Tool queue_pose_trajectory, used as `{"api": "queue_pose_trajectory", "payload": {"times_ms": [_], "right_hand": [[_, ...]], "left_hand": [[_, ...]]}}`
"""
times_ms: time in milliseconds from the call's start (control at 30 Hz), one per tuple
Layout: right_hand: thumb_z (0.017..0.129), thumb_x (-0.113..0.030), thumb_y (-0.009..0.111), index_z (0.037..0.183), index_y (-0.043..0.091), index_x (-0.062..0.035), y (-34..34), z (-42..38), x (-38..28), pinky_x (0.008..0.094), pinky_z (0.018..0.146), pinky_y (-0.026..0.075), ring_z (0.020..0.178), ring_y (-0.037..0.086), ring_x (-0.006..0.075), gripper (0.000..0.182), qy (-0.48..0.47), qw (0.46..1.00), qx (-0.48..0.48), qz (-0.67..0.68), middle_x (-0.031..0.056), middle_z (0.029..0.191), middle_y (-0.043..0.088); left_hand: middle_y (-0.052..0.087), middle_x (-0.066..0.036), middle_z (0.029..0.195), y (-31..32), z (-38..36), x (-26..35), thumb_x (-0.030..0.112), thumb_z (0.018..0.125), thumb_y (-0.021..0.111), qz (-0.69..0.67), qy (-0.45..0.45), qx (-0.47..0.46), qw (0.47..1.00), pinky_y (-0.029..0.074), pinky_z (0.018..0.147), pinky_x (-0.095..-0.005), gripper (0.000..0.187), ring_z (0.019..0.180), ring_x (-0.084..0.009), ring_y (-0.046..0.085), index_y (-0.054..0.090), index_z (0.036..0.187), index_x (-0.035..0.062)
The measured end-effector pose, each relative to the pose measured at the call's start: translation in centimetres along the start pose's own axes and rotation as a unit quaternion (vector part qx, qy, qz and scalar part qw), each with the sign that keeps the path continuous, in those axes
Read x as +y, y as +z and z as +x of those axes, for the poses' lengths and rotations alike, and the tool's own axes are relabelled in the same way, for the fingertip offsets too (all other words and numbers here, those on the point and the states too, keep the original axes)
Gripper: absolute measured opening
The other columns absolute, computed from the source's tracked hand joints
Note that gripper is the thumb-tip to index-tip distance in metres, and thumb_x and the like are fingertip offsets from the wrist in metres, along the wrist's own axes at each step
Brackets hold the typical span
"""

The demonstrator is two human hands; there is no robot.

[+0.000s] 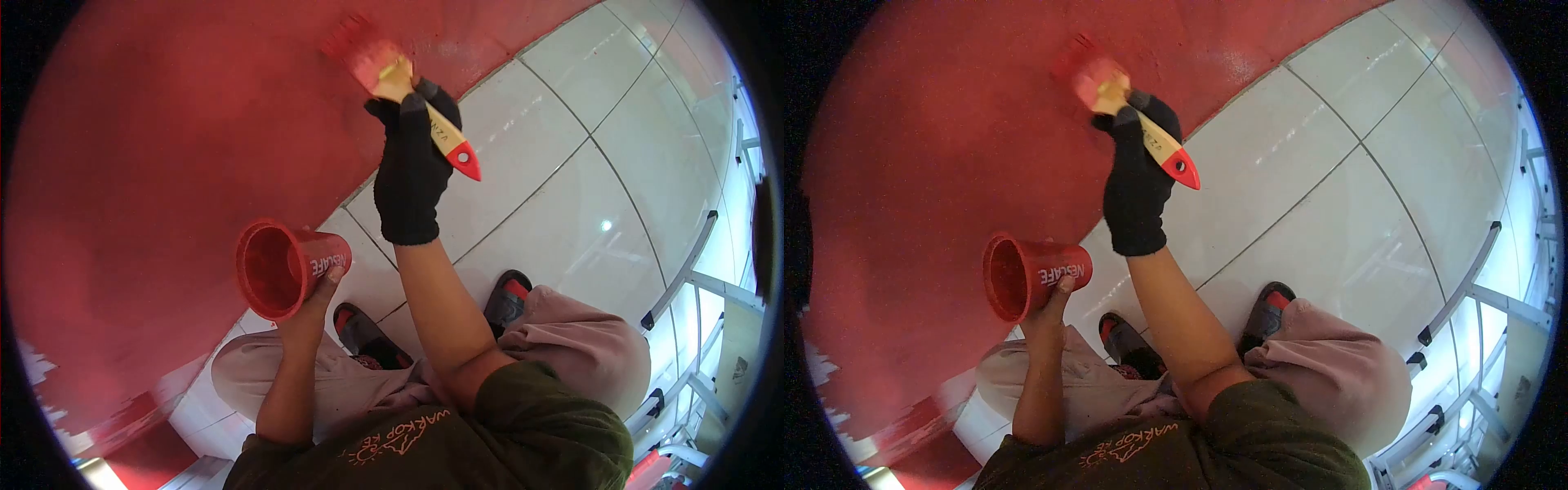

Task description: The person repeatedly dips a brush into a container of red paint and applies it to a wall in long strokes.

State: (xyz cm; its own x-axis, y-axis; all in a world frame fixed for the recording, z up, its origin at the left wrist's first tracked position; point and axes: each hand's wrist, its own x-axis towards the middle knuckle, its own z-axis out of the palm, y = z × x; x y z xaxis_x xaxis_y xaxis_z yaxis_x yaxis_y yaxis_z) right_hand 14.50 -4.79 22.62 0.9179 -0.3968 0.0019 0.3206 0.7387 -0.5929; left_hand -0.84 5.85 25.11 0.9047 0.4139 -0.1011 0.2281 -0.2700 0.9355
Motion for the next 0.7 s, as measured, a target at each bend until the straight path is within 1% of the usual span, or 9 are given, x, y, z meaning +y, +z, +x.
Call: {"api": "queue_pose_trajectory", "payload": {"times_ms": [133, 233, 300, 333, 400, 467, 500, 567, 700], "right_hand": [[0.091, -0.022, 0.054, 0.113, 0.046, -0.0018, -7.0, -0.8, 7.1, 0.0348, 0.081, 0.05, 0.09, 0.058, 0.0199, 0.031, 0.035, 0.996, 0.072, 0.027, 0.0107, 0.101, 0.056], [0.091, -0.022, 0.054, 0.111, 0.049, -0.0018, -10.1, -1.5, 8.9, 0.0336, 0.079, 0.051, 0.09, 0.058, 0.0187, 0.029, 0.056, 0.989, 0.136, -0.036, 0.0097, 0.101, 0.056], [0.091, -0.015, 0.052, 0.105, 0.052, -0.0027, -10.2, -1.7, 8.5, 0.0297, 0.075, 0.048, 0.084, 0.057, 0.0156, 0.019, 0.05, 0.968, 0.197, -0.144, 0.0059, 0.095, 0.057], [0.091, -0.015, 0.052, 0.105, 0.052, -0.0027, -9.6, -1.5, 8.4, 0.0297, 0.075, 0.048, 0.084, 0.057, 0.0156, 0.019, 0.05, 0.968, 0.2, -0.143, 0.0059, 0.095, 0.057], [0.09, -0.017, 0.055, 0.109, 0.05, -0.0016, -7.1, -1.3, 8.3, 0.0305, 0.075, 0.05, 0.084, 0.06, 0.0181, 0.025, -0.025, 0.986, 0.073, -0.147, 0.0087, 0.1, 0.056], [0.09, -0.014, 0.055, 0.108, 0.05, -0.0013, -2.8, -1.1, 5.4, 0.03, 0.075, 0.05, 0.081, 0.06, 0.0175, 0.023, -0.067, 0.987, 0.035, -0.141, 0.0085, 0.099, 0.056], [0.09, -0.014, 0.055, 0.108, 0.05, -0.0013, -1.3, -1.0, 3.5, 0.03, 0.075, 0.05, 0.081, 0.06, 0.0175, 0.023, -0.067, 0.987, 0.048, -0.14, 0.0085, 0.099, 0.056], [0.09, -0.014, 0.054, 0.107, 0.05, -0.0007, 0.6, -1.5, 0.6, 0.03, 0.076, 0.05, 0.08, 0.06, 0.0179, 0.023, -0.043, 0.998, 0.038, 0.013, 0.0084, 0.098, 0.056], [0.09, -0.008, 0.052, 0.105, 0.05, -0.0015, -2.4, -2.0, 5.5, 0.0298, 0.073, 0.05, 0.081, 0.058, 0.0158, 0.017, -0.014, 0.994, 0.106, 0.027, 0.0077, 0.094, 0.056]], "left_hand": [[0.047, -0.015, 0.128, 0.2, 0.0, -0.1, -0.001, 0.074, 0.07, -0.027, 0.008, 0.003, 1.0, 0.041, 0.097, -0.0355, 0.065, 0.116, -0.023, 0.046, 0.037, 0.129, 0.0022], [0.047, -0.014, 0.127, 0.1, -0.1, -0.2, -0.002, 0.074, 0.069, -0.032, 0.023, 0.0, 0.999, 0.04, 0.098, -0.0356, 0.064, 0.116, -0.0228, 0.046, 0.037, 0.129, 0.0022], [0.047, -0.014, 0.127, 0.2, -0.2, -0.2, -0.002, 0.074, 0.068, -0.033, 0.032, -0.003, 0.999, 0.04, 0.098, -0.0356, 0.064, 0.116, -0.0227, 0.046, 0.037, 0.13, 0.0022], [0.047, -0.014, 0.127, 0.2, -0.3, -0.2, -0.003, 0.074, 0.068, -0.033, 0.023, 0.001, 0.999, 0.04, 0.098, -0.0358, 0.064, 0.116, -0.0227, 0.046, 0.036, 0.13, 0.0021], [0.047, -0.014, 0.127, 0.1, -0.3, -0.2, -0.003, 0.074, 0.068, -0.026, 0.011, 0.0, 1.0, 0.041, 0.097, -0.0359, 0.064, 0.115, -0.0226, 0.047, 0.036, 0.13, 0.002], [0.048, -0.013, 0.126, 0.0, -0.4, -0.2, -0.003, 0.074, 0.068, -0.037, -0.011, 0.025, 0.999, 0.042, 0.096, -0.036, 0.064, 0.114, -0.022, 0.048, 0.036, 0.129, 0.0024], [0.048, -0.013, 0.126, 0.1, -0.4, -0.1, -0.003, 0.074, 0.068, -0.028, -0.013, 0.016, 0.999, 0.042, 0.096, -0.036, 0.064, 0.114, -0.022, 0.048, 0.036, 0.129, 0.0024], [0.049, -0.013, 0.124, 0.1, -0.5, 0.2, -0.003, 0.075, 0.067, -0.046, 0.0, 0.044, 0.998, 0.043, 0.095, -0.036, 0.063, 0.112, -0.0218, 0.049, 0.036, 0.129, 0.0025], [0.049, -0.014, 0.124, 0.2, -0.2, 0.1, -0.003, 0.074, 0.068, -0.067, 0.016, 0.055, 0.996, 0.044, 0.094, -0.0372, 0.064, 0.111, -0.0232, 0.05, 0.035, 0.129, 0.0028]]}}
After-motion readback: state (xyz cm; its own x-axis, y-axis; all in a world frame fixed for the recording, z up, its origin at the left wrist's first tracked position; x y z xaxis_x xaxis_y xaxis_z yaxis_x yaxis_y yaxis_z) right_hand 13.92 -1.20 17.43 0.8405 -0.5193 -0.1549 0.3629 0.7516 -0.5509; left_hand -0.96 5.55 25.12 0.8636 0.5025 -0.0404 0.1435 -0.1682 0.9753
